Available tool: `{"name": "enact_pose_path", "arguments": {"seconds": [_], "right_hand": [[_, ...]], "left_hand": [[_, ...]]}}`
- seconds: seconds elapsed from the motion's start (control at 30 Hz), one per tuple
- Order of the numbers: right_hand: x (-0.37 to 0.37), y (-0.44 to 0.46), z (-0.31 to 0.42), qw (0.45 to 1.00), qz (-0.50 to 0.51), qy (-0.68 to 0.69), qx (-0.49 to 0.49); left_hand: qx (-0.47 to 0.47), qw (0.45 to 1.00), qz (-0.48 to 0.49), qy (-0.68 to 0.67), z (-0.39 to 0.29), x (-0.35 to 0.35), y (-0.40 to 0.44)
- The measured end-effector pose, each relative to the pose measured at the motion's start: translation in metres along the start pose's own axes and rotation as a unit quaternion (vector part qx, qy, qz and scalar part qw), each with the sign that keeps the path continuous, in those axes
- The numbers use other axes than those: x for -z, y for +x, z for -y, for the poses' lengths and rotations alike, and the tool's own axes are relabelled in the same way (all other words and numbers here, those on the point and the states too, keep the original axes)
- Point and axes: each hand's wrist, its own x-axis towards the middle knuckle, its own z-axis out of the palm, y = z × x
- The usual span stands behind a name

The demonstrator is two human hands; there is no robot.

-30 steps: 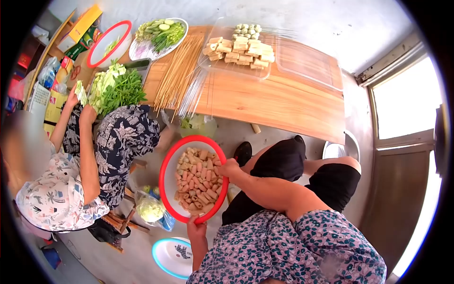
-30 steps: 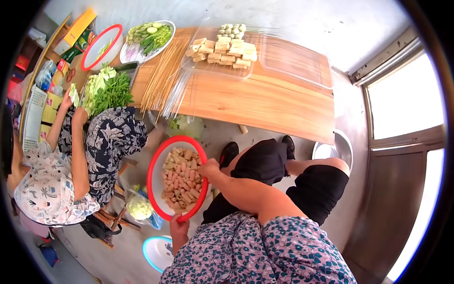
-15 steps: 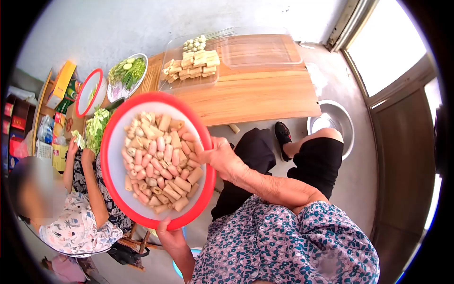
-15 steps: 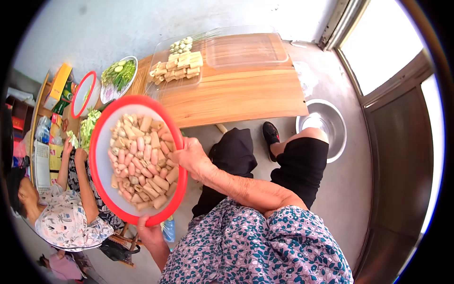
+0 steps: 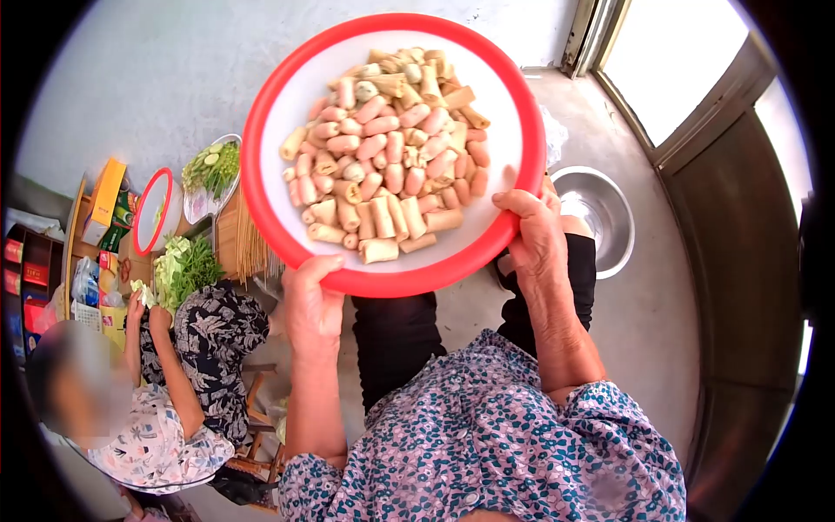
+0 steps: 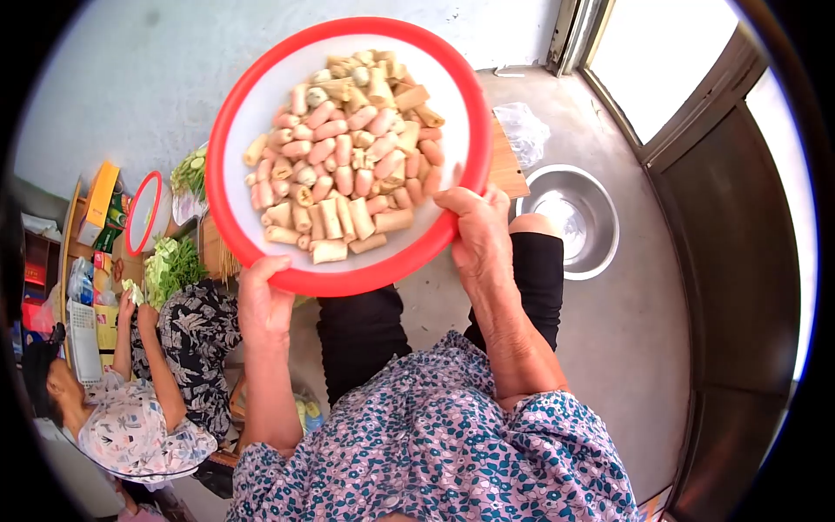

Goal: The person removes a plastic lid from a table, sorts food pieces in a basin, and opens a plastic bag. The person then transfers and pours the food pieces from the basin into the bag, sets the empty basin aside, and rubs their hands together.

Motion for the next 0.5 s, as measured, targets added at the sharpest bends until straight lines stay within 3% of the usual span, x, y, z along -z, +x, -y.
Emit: {"name": "enact_pose_path", "arguments": {"seconds": [0.2,0.4,0.5], "right_hand": [[0.054,-0.006,-0.011,0.996,-0.084,-0.008,0.003],[0.092,0.005,-0.051,0.977,-0.181,-0.088,-0.068],[0.107,0.017,-0.067,0.98,-0.177,-0.074,-0.055]], "left_hand": [[0.15,0.988,0.035,-0.013,0.053,0.001,0.028],[0.215,0.977,-0.003,0.008,0.094,0.025,0.037],[0.235,0.972,-0.021,0.015,0.105,0.032,0.044]]}}
